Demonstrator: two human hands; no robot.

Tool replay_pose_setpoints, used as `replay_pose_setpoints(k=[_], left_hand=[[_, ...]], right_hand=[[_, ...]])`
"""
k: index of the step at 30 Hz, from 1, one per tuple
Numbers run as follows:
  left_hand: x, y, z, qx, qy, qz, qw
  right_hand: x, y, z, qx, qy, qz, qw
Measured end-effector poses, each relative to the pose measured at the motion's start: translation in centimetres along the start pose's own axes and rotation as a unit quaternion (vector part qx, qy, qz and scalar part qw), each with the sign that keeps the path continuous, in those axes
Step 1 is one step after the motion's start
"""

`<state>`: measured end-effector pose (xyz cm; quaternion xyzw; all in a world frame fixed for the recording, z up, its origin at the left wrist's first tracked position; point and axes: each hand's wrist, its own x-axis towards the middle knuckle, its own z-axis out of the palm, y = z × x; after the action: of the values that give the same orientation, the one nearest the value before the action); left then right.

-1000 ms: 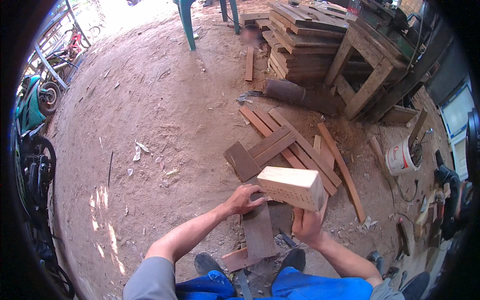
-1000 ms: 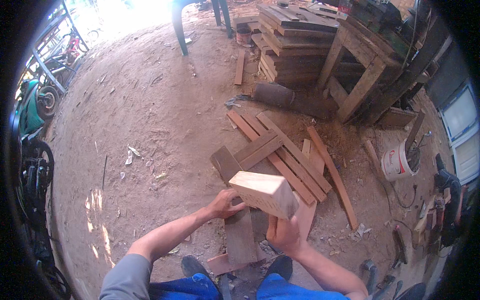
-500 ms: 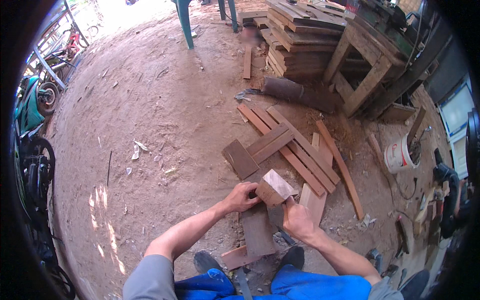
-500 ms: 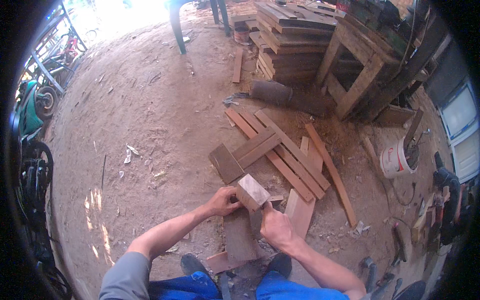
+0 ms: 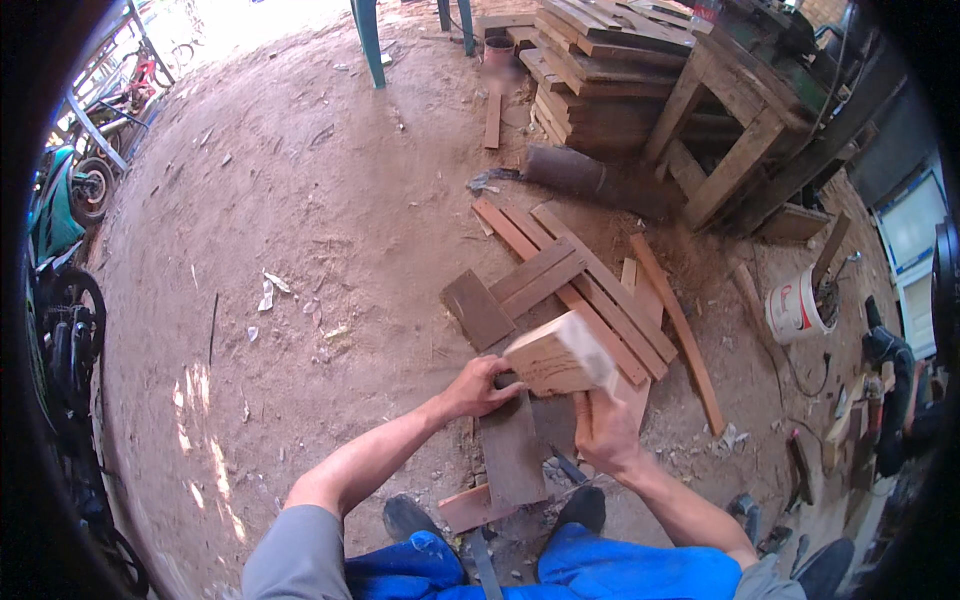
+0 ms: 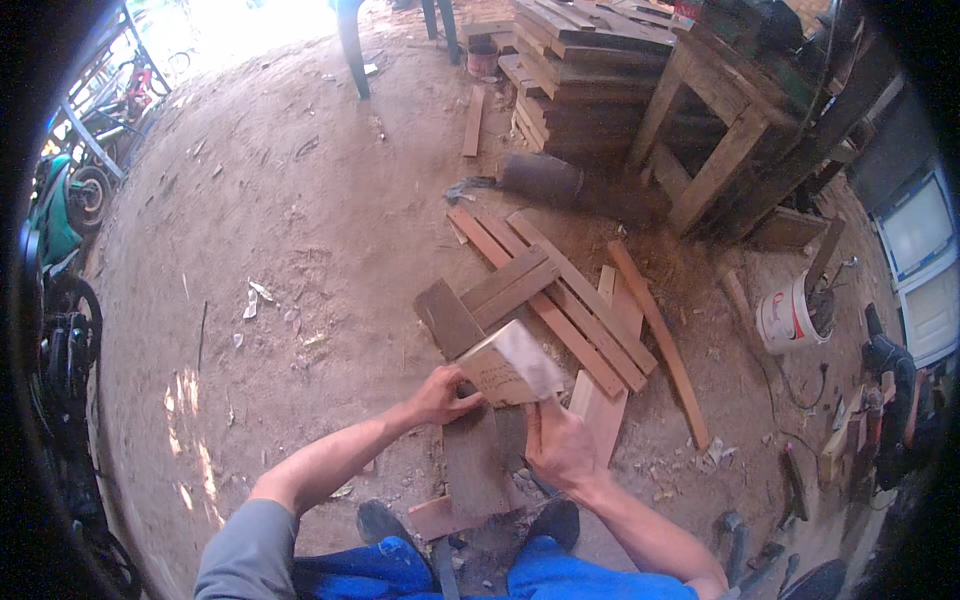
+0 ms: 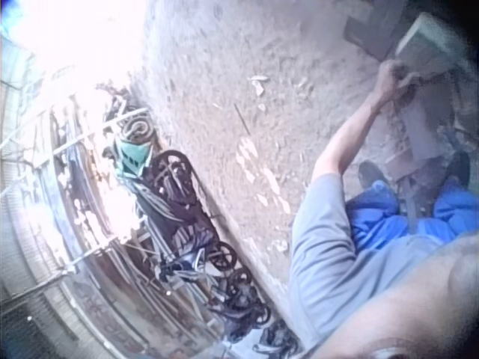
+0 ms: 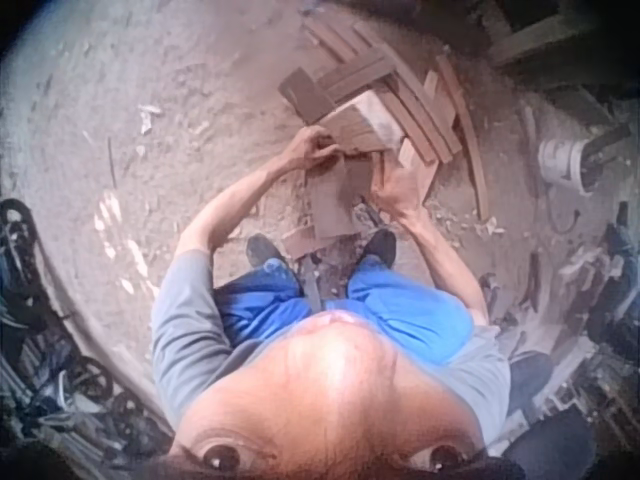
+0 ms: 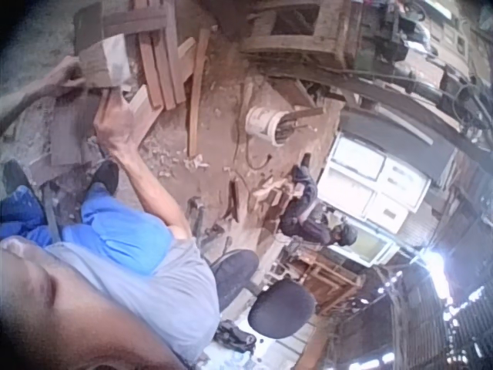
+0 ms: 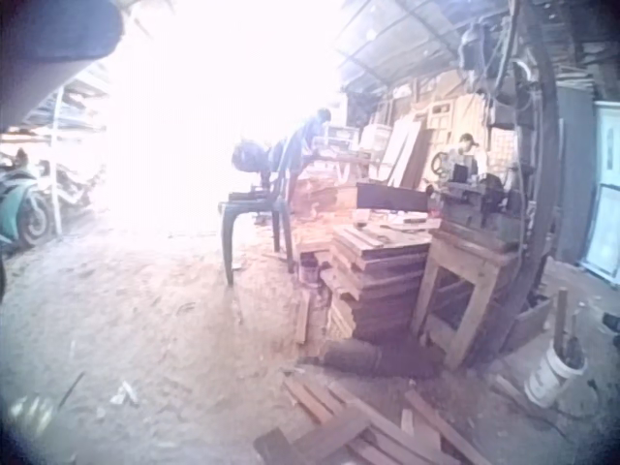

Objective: The person holds wooden pieces together and hammers them into place using a wooden mallet.

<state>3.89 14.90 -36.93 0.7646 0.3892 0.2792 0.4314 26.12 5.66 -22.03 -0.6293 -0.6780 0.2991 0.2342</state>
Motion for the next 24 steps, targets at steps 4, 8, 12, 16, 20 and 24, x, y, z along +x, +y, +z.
replay_pose_setpoints(k=[4, 8, 12, 16, 20, 24], left_hand=[[0.17, -0.11, -0.02, 0.033, 0.01, 0.07, 0.997], [0.11, -0.08, -0.14, 0.011, -0.021, 0.04, 0.999], [-0.15, 0.12, 0.11, -0.006, 0.011, 0.046, 0.999], [-0.03, -0.14, -0.04, 0.015, -0.013, 0.041, 0.999], [-0.1, -0.2, 0.02, 0.033, -0.028, 0.04, 0.998], [-0.29, 0.04, 0.18, 0.026, 0.003, 0.031, 0.999]], right_hand=[[-0.23, -0.21, 0.05, 0.0, 0.093, -0.12, 0.988], [-0.11, -0.12, 0.29, -0.004, -0.035, 0.041, 0.999], [-0.26, 0.38, 0.49, 0.095, 0.128, -0.059, 0.986], [-0.57, 0.73, 0.46, 0.0, 0.013, -0.004, 1.0], [-0.57, 0.51, 0.28, 0.034, 0.023, -0.028, 0.999], [-0.4, -0.14, 0.13, 0.088, 0.155, -0.106, 0.978]])
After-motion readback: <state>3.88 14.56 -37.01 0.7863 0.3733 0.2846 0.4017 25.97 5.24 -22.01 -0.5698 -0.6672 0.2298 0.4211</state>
